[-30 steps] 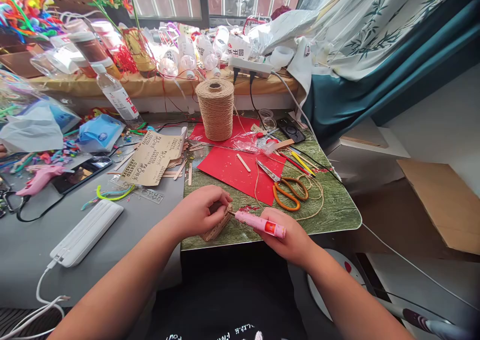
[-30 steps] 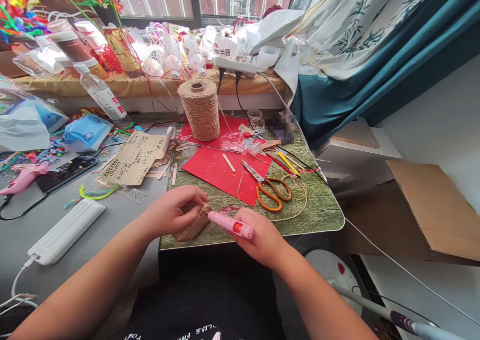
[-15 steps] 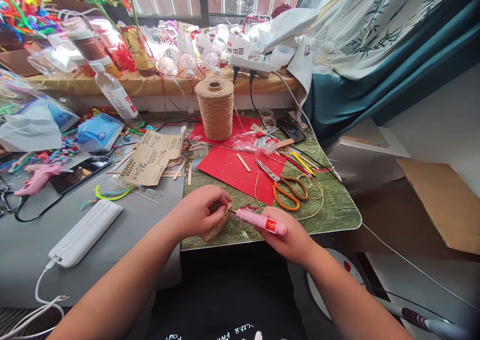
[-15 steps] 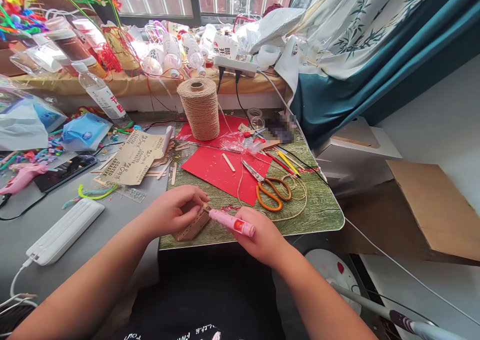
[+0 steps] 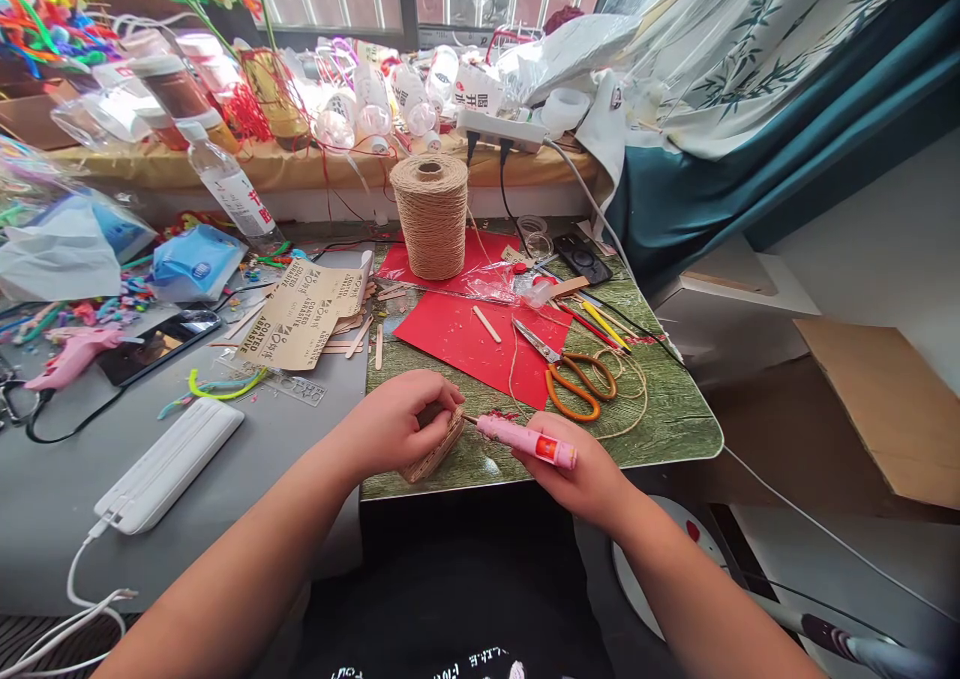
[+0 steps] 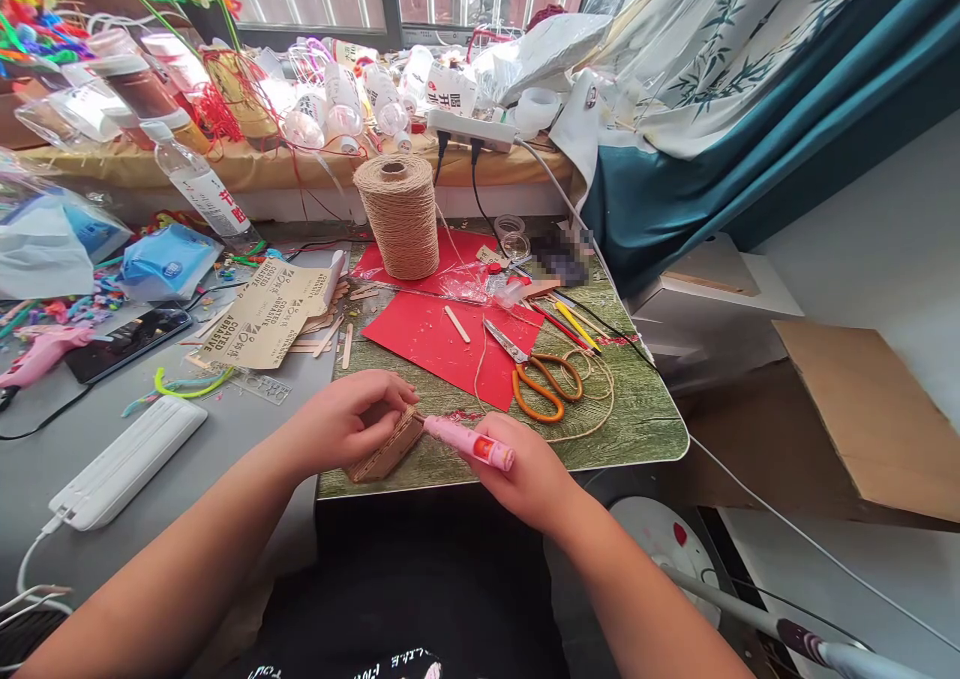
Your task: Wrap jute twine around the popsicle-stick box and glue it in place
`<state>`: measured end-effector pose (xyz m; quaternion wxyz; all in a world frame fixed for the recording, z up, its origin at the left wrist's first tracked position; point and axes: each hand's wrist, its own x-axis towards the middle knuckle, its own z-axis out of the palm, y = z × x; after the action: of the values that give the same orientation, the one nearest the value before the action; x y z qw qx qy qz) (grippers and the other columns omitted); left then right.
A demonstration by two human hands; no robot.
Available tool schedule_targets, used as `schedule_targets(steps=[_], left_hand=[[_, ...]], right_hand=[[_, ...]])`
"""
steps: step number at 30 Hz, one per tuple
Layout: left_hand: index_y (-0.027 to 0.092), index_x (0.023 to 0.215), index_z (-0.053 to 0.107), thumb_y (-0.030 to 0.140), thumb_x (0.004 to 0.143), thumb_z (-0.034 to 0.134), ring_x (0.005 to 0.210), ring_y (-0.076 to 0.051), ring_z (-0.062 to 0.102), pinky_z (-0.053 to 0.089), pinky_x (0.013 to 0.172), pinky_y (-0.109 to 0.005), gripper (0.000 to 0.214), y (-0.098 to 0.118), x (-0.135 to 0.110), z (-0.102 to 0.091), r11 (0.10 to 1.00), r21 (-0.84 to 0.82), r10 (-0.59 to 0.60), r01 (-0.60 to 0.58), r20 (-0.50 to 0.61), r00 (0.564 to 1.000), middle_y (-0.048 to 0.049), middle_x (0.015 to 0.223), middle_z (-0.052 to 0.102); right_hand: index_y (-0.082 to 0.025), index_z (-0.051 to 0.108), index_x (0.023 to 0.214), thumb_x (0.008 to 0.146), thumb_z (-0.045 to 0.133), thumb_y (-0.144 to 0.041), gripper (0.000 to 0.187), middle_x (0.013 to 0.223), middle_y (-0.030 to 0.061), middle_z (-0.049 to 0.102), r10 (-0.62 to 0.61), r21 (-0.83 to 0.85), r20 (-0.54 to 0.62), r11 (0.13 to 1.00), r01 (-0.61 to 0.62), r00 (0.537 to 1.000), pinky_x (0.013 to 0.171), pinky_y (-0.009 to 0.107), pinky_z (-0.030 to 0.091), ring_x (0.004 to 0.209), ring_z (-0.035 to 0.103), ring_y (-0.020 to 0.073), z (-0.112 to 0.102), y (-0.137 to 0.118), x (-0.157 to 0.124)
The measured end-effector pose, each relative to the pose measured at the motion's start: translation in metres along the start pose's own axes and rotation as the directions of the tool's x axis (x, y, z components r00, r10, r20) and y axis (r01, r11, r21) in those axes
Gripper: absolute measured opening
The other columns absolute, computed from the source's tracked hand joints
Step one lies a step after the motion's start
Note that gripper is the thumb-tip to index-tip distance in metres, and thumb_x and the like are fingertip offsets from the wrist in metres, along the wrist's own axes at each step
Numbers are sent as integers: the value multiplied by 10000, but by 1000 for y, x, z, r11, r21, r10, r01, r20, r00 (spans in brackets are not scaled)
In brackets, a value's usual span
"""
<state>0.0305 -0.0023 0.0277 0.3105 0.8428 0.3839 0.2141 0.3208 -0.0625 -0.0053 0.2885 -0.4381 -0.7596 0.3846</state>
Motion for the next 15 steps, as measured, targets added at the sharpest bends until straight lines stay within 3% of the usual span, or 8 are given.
schedule_targets(steps=[15], left_hand=[[240, 1035, 647, 181, 896, 577, 960, -203, 694, 560, 835, -358, 167, 1, 1, 0, 999, 28, -16, 16, 5, 1000, -46, 1065, 741]], right_hand=[[-245, 608, 943, 1027, 598, -330, 120, 841, 28, 606, -6, 34, -21, 999, 7, 1000, 716, 354, 497, 751, 587, 199, 1, -1, 1]])
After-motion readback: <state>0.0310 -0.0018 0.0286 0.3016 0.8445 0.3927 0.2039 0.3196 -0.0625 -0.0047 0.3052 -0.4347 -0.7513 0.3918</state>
